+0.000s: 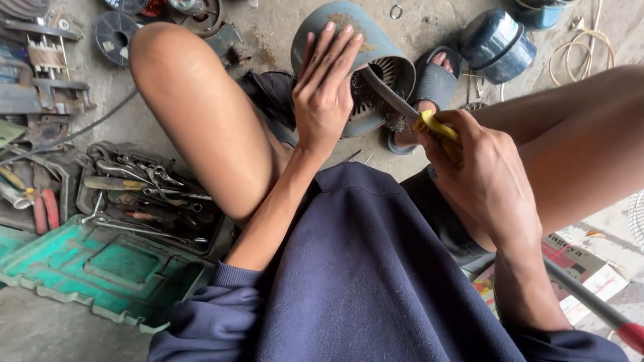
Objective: Cleaning the interior of a motor stator or casing using a wire brush and a screwdriver to remove rust and debris.
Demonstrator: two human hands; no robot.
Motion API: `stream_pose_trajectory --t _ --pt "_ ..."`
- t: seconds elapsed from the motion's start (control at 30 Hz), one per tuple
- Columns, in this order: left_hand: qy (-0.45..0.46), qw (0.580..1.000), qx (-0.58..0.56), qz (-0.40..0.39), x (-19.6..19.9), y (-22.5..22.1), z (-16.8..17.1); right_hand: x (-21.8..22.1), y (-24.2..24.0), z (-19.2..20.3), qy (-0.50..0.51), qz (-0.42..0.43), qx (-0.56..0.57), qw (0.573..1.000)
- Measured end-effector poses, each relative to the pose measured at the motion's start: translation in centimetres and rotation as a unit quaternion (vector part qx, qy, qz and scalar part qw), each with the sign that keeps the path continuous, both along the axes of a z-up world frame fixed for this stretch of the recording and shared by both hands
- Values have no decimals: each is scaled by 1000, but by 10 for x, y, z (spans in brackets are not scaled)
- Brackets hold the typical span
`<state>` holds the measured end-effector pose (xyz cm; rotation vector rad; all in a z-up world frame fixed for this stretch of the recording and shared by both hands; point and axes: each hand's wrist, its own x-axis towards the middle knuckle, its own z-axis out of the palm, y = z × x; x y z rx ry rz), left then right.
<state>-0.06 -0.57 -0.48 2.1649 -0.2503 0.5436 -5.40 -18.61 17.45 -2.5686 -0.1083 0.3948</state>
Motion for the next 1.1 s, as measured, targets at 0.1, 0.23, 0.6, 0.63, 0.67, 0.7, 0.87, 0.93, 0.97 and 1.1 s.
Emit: stream_pose_trajectory --t 0.1,0.23,0.6,0.63,0.67,0.7,0.87,0.93,0.97,1.1 --pt "7 1000 -21 -5 1 0 -1 2 0 -1 -12 17 -10 1000" --pt "22 998 -53 -8 3 0 13 4 -1 4 12 43 -64 997" --pt "-20 998 -61 -7 -5 -8 19 31 42 -28 -60 174 -147 972" --pt "-21 998 -64 -6 -1 -8 12 28 40 -13 -60 175 -150 971" --pt "-12 997 -71 -4 0 -9 6 23 36 3 1 153 -187 970" --pt "-3 997 -78 -3 0 -11 0 18 33 20 61 131 -223 964" --pt "-22 996 -80 -26 -5 -10 18 26 39 -89 -112 120 -136 977" --pt "-13 997 -77 -16 -8 -10 17 31 33 -61 -124 213 -137 959" --pt "-16 997 -68 -14 -6 -9 16 29 32 -31 -36 167 -157 973" --pt "-32 997 -65 -18 -5 -13 17 9 41 0 56 31 -175 983"
